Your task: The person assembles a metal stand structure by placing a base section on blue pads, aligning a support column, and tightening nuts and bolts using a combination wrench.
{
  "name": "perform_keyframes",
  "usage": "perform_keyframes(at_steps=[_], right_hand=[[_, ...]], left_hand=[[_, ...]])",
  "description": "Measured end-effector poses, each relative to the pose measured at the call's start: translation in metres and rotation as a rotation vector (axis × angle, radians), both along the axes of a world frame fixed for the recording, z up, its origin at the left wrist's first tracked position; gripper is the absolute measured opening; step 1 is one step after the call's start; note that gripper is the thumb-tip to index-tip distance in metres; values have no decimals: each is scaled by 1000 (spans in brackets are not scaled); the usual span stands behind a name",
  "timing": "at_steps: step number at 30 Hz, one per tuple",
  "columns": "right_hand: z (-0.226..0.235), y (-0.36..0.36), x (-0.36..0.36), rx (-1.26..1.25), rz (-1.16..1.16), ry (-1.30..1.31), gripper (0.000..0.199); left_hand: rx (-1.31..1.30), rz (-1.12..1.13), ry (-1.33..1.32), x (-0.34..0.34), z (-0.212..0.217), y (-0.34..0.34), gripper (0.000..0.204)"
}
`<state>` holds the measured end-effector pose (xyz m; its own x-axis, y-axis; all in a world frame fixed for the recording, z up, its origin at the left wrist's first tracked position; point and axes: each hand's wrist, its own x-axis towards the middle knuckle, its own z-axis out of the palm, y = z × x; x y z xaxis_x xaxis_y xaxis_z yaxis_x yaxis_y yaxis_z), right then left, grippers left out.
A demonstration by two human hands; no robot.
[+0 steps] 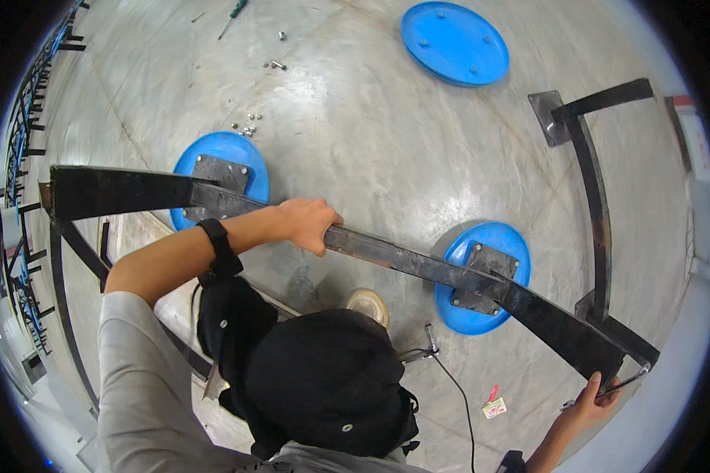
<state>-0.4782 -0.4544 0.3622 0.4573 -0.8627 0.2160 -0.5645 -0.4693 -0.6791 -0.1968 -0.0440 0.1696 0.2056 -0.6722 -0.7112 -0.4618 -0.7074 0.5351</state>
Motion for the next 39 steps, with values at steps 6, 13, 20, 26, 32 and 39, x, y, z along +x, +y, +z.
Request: perform_keyframes(at_steps=[6,13,20,26,32,39], right_hand=[[19,20,-9,53,-113,54,34],[16,48,8,79,55,103,68],[18,64,-13,53,480,160,87],[9,53,-2,212,388,58,83],[19,72,-11,64,430,130,84],[37,86,11,152,394,154,84]], left_hand=[[66,-115,-53,27,27,-7,44],[239,-96,-226,54,47,21,53],[376,12,-411,54,53,13,59],[363,-20,-484,44,53,3,55],[260,-68,-460,50,24,22,48],[261,-213,-297,63,14,33,55]])
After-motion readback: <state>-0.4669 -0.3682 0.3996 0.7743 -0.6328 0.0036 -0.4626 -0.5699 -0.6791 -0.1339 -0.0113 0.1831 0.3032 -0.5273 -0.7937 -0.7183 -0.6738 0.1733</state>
